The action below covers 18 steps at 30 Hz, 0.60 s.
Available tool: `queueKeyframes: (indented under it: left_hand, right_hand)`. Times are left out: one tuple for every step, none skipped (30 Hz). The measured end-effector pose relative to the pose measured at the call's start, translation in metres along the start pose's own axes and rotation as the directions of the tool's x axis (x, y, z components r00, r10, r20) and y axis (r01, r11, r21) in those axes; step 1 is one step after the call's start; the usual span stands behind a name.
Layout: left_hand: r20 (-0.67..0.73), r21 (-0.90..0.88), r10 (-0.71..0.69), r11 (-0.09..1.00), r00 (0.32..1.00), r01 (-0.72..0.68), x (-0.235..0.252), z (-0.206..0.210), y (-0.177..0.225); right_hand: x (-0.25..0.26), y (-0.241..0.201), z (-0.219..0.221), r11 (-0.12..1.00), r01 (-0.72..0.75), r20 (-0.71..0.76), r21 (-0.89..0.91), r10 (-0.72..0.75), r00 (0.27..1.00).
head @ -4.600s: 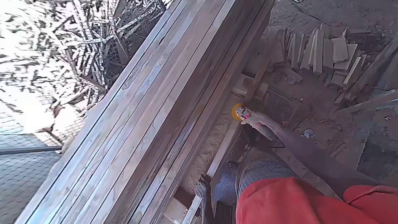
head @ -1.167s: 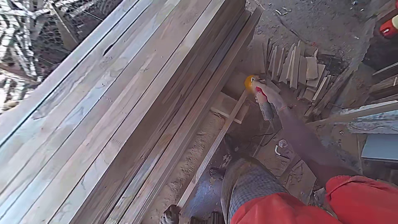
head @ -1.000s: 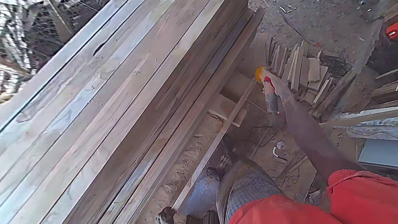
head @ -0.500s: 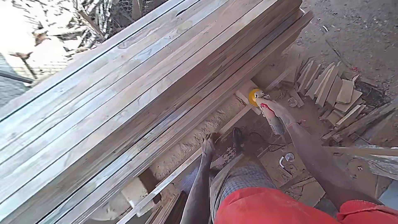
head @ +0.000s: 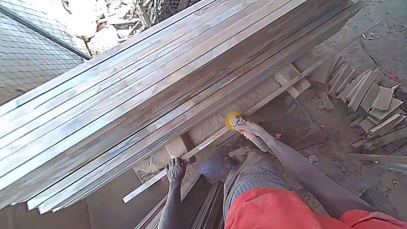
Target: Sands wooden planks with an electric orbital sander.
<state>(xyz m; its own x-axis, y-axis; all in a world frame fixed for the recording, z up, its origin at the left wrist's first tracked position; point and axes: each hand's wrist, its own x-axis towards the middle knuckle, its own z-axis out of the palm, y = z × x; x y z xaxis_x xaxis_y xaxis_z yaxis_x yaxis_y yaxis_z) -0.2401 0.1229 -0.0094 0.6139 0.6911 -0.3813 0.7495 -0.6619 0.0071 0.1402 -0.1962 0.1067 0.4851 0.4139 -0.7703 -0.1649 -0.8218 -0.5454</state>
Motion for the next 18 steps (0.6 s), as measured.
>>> queueKeyframes:
  left_hand:
    - [-0.003,0.016,-0.015,1.000,1.000,0.015,0.001,0.003,0.002]
    - [-0.025,0.026,-0.029,0.999,0.999,0.029,0.001,0.009,0.006]
    - [-0.053,0.028,-0.039,0.999,0.998,0.041,0.000,0.015,0.007]
    - [-0.069,0.025,-0.045,0.999,0.997,0.047,0.000,0.017,0.007]
    - [-0.068,0.017,-0.052,0.998,0.996,0.053,-0.001,0.018,0.007]
    - [-0.065,0.014,-0.059,0.998,0.996,0.060,-0.004,0.017,0.006]
    - [-0.071,0.014,-0.061,0.998,0.996,0.062,-0.005,0.016,0.006]
    - [-0.078,0.009,-0.057,0.998,0.995,0.058,-0.005,0.015,0.007]
    - [-0.086,0.002,-0.053,0.999,0.995,0.054,-0.006,0.015,0.009]
    - [-0.093,-0.013,-0.047,0.999,0.995,0.046,-0.006,0.015,0.011]
    - [-0.101,-0.011,-0.045,0.999,0.994,0.044,-0.007,0.016,0.011]
    - [-0.105,-0.002,-0.052,0.999,0.993,0.052,-0.008,0.018,0.011]
    - [-0.102,0.005,-0.063,0.998,0.993,0.064,-0.007,0.019,0.010]
    - [-0.100,0.016,-0.068,0.997,0.993,0.070,-0.006,0.019,0.009]
    - [-0.099,0.027,-0.071,0.997,0.993,0.074,-0.004,0.019,0.010]
    - [-0.094,0.037,-0.073,0.996,0.993,0.077,-0.004,0.019,0.010]
    - [-0.085,0.045,-0.076,0.996,0.993,0.080,-0.004,0.018,0.011]
    - [-0.077,0.053,-0.077,0.995,0.994,0.081,-0.003,0.016,0.012]
  right_hand:
    - [-0.003,-0.012,0.019,0.998,0.022,0.020,-0.066,-0.021,1.000]
    - [-0.007,-0.025,0.035,0.992,0.039,0.033,-0.120,-0.035,0.999]
    - [-0.006,-0.033,0.049,0.987,0.051,0.038,-0.155,-0.045,0.998]
    - [-0.004,-0.039,0.058,0.982,0.059,0.038,-0.177,-0.053,0.998]
    - [-0.003,-0.042,0.063,0.981,0.066,0.039,-0.185,-0.060,0.997]
    - [-0.003,-0.042,0.063,0.982,0.065,0.040,-0.178,-0.059,0.997]
    - [-0.003,-0.041,0.058,0.985,0.051,0.036,-0.162,-0.046,0.998]
    - [-0.004,-0.038,0.046,0.992,0.021,0.026,-0.126,-0.018,1.000]
    - [-0.003,-0.030,0.031,0.999,-0.007,0.010,-0.047,0.007,1.000]
    - [0.000,-0.020,0.013,0.998,-0.032,-0.011,0.060,0.032,0.999]
    - [0.004,-0.007,-0.008,0.982,-0.053,-0.037,0.180,0.061,0.997]
    - [0.006,0.007,-0.031,0.950,-0.070,-0.068,0.306,0.095,0.993]
    - [0.004,0.017,-0.056,0.906,-0.084,-0.106,0.414,0.140,0.985]
    - [-0.001,0.024,-0.084,0.864,-0.081,-0.160,0.497,0.183,0.970]
    - [-0.002,0.033,-0.115,0.830,-0.071,-0.218,0.554,0.226,0.949]
    - [0.001,0.044,-0.146,0.806,-0.059,-0.271,0.590,0.266,0.925]
    - [0.005,0.054,-0.177,0.784,-0.041,-0.319,0.619,0.299,0.899]
    - [0.008,0.064,-0.206,0.776,-0.019,-0.366,0.630,0.318,0.875]
